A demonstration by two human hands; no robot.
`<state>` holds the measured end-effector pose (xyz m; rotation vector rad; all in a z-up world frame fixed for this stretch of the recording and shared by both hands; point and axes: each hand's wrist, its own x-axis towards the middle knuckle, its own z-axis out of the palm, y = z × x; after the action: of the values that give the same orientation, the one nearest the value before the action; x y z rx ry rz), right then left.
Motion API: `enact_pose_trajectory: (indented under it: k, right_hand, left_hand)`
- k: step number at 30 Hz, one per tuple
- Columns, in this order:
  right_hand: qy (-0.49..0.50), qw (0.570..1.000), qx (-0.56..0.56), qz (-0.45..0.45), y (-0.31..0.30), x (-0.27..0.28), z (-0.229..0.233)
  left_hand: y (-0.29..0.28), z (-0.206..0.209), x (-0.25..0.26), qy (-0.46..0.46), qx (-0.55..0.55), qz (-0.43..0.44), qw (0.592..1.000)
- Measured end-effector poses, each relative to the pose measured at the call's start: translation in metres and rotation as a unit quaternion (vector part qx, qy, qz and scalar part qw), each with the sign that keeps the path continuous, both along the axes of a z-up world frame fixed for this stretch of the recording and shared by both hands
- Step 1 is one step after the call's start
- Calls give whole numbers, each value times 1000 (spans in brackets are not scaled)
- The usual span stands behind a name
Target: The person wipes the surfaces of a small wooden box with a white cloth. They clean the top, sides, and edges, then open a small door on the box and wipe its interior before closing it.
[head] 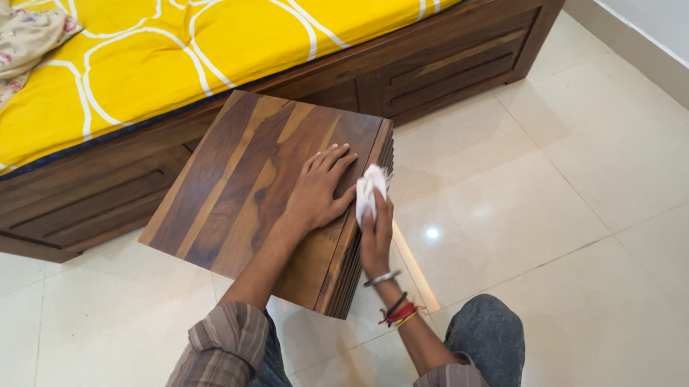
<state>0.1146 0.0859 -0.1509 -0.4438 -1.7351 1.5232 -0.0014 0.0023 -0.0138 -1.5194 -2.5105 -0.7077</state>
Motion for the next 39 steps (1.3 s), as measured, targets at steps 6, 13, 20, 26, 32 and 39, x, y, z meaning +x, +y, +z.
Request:
enact_pose_trajectory:
  k: [6,13,20,26,32,39]
  right_hand:
    - [-18,998,-45,-46,-26,4,-70]
    - [-43,897,-421,126,18,-8,-109]
    - [40,980,-178,84,34,-13,-24]
    - [-15,999,22,-38,-37,32,-1]
    - [-80,996,-41,-12,-42,39,-94]
    - [-26,920,-372,116,10,13,-108]
  left_hand:
    - [-1,1,2,-5,1,4,1000]
    - [-2,-2,0,2,-2,6,1000]
    - [-2,-3,-2,-3,-3,6,1000]
    - [-2,-7,-2,1,5,3,1000]
    - [-2,-5,2,-6,12,4,1000]
    - [-2,-4,2,2,14,11,1000]
